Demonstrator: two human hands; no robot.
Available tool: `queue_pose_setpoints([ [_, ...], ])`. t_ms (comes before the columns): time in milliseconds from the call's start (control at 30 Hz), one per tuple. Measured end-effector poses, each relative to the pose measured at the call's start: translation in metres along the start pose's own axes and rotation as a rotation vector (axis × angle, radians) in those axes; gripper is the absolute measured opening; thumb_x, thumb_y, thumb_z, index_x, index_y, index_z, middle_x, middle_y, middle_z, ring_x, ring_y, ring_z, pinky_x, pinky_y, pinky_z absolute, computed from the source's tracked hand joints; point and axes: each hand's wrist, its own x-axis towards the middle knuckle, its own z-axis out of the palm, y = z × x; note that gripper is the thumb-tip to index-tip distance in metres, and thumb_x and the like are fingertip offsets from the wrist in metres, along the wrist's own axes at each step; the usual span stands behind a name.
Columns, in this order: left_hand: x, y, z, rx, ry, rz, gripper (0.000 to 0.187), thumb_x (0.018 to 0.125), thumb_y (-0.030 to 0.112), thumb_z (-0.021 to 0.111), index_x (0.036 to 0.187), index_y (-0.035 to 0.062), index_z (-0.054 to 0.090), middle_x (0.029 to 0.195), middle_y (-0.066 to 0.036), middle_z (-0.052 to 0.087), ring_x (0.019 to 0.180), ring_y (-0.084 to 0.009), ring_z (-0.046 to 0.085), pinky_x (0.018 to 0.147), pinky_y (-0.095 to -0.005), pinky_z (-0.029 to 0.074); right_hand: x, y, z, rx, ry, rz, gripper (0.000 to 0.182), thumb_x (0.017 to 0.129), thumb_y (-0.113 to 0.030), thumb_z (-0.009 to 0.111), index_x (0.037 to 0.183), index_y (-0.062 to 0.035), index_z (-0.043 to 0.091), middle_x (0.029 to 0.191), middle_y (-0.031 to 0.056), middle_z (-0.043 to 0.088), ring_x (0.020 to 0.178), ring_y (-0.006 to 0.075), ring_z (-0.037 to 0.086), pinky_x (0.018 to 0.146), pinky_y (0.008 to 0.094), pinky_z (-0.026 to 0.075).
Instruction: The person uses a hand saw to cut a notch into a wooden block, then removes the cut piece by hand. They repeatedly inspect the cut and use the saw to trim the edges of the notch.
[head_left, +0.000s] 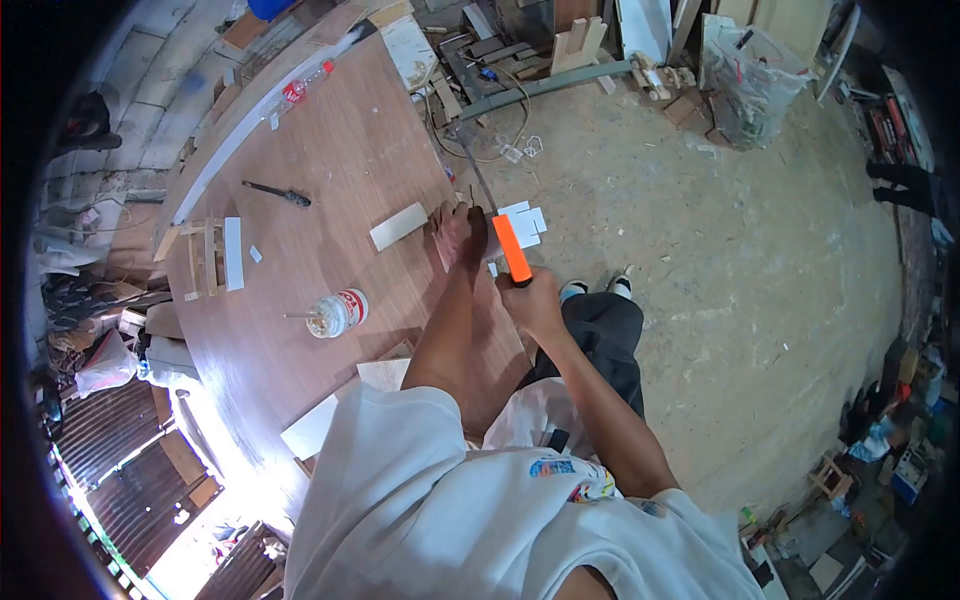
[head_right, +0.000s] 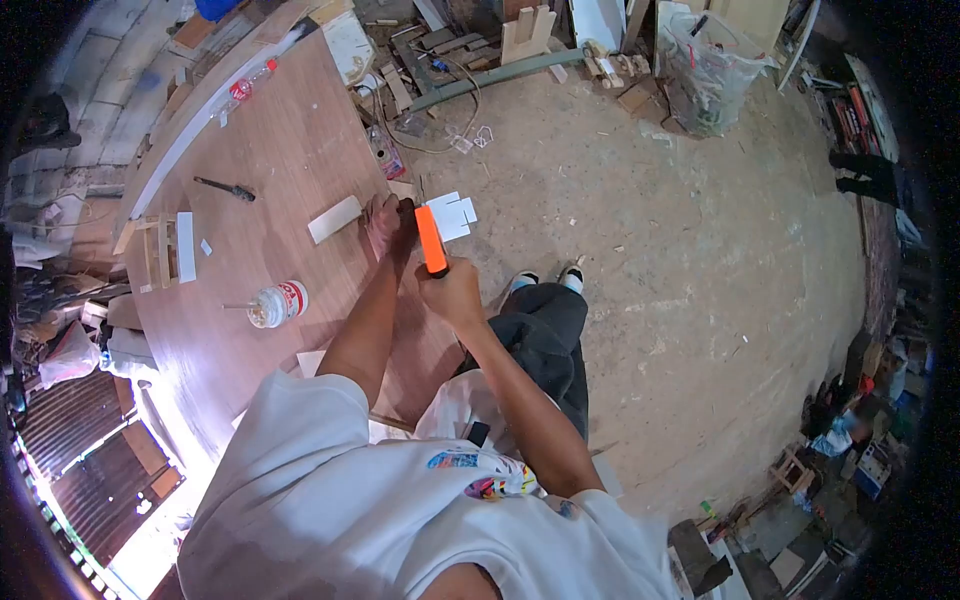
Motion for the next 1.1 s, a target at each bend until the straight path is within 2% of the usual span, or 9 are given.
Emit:
queue_pose_setpoints([
  [200, -0.004, -0.007, 0.009, 0.011, 0.026, 0.044, 0.018, 0.075, 0.021, 0.058, 0.077, 0.0041, 0.062, 0.09, -0.018, 0.056, 0.093, -0.036, 0.054, 0.085, -0.0453, 0.043, -0.113, -0.016, -0.056, 0.041, -0.055, 0.054, 0.018, 0.075, -0.012, 0.064, 0.068, 0.0036, 0.059, 0.054, 0.0197, 0.053, 0.053, 0.0201, 0.062, 0.05, 0.0357, 0.044],
  [300, -0.006, -0.002, 0.006, -0.011, 0.015, 0.05, 0.017, 0.075, 0.019, 0.059, 0.076, 0.003, 0.061, 0.088, -0.018, 0.056, 0.092, -0.0364, 0.054, 0.084, -0.0458, 0.043, -0.092, 0.004, -0.044, -0.053, -0.079, 0.039, 0.019, 0.075, -0.011, 0.064, 0.067, 0.0048, 0.058, 0.053, 0.0184, 0.052, 0.054, 0.0186, 0.061, 0.051, 0.0349, 0.044],
  [333, -0.007, -0.004, 0.005, -0.026, 0.001, 0.074, 0.017, 0.075, 0.02, 0.06, 0.076, 0.0035, 0.062, 0.087, -0.017, 0.055, 0.091, -0.0359, 0.054, 0.084, -0.0457, 0.043, -0.065, 0.008, -0.03, -0.034, -0.004, -0.062, 0.02, 0.077, -0.008, 0.062, 0.067, 0.0054, 0.052, 0.048, 0.0108, 0.046, 0.048, 0.012, 0.047, 0.046, 0.0318, 0.039],
  [500, -0.013, 0.003, -0.01, 0.008, -0.023, 0.038, 0.018, 0.075, 0.022, 0.06, 0.076, 0.0041, 0.063, 0.087, -0.017, 0.056, 0.09, -0.0347, 0.054, 0.083, -0.0449, 0.043, -0.014, -0.014, -0.007, -0.042, -0.002, -0.029, 0.016, 0.076, -0.005, 0.059, 0.069, 0.0073, 0.052, 0.05, 0.0161, 0.048, 0.046, 0.0149, 0.047, 0.047, 0.0348, 0.039],
  [600, -0.011, 0.002, -0.005, 0.046, 0.083, 0.064, 0.018, 0.075, 0.022, 0.06, 0.076, 0.0047, 0.063, 0.091, -0.016, 0.057, 0.093, -0.0347, 0.054, 0.084, -0.0451, 0.043, -0.086, -0.028, -0.043, -0.033, -0.064, -0.025, 0.014, 0.077, -0.006, 0.059, 0.071, 0.0065, 0.056, 0.053, 0.0177, 0.05, 0.048, 0.0152, 0.051, 0.049, 0.035, 0.041],
  [667, -0.006, -0.002, 0.003, 0.029, -0.071, 0.024, 0.018, 0.075, 0.023, 0.061, 0.076, 0.0053, 0.062, 0.094, -0.016, 0.058, 0.097, -0.035, 0.053, 0.085, -0.0461, 0.042, -0.106, -0.021, -0.055, 0.051, -0.035, -0.114, 0.015, 0.077, -0.007, 0.059, 0.071, 0.006, 0.056, 0.054, 0.0181, 0.05, 0.049, 0.0156, 0.052, 0.05, 0.0353, 0.042],
  [733, -0.002, -0.003, 0.007, 0.031, -0.014, 0.044, 0.017, 0.075, 0.023, 0.062, 0.076, 0.0056, 0.063, 0.093, -0.015, 0.058, 0.097, -0.0351, 0.054, 0.085, -0.0461, 0.042, -0.111, -0.007, -0.055, 0.035, -0.061, 0.002, 0.012, 0.072, -0.01, 0.063, 0.075, 0.0023, 0.063, 0.063, 0.0183, 0.061, 0.059, 0.0252, 0.065, 0.055, 0.0351, 0.047],
  [867, -0.008, 0.0, -0.001, 0.022, 0.013, 0.03, 0.016, 0.074, 0.021, 0.062, 0.077, 0.0052, 0.062, 0.093, -0.015, 0.058, 0.095, -0.0355, 0.054, 0.084, -0.0452, 0.043, -0.024, 0.011, -0.001, -0.049, -0.022, -0.005, 0.016, 0.075, -0.009, 0.061, 0.071, 0.0058, 0.058, 0.053, 0.0193, 0.047, 0.053, 0.0096, 0.049, 0.05, 0.0346, 0.041],
  [1100, -0.007, -0.003, 0.007, 0.109, 0.055, 0.012, 0.016, 0.079, 0.021, 0.055, 0.075, 0.0058, 0.058, 0.084, -0.013, 0.055, 0.089, -0.0324, 0.056, 0.076, -0.0431, 0.045, -0.103, -0.009, -0.058, -0.053, -0.072, 0.007, 0.016, 0.076, -0.011, 0.062, 0.072, 0.0047, 0.06, 0.053, 0.0147, 0.05, 0.054, 0.009, 0.055, 0.05, 0.0318, 0.043],
])
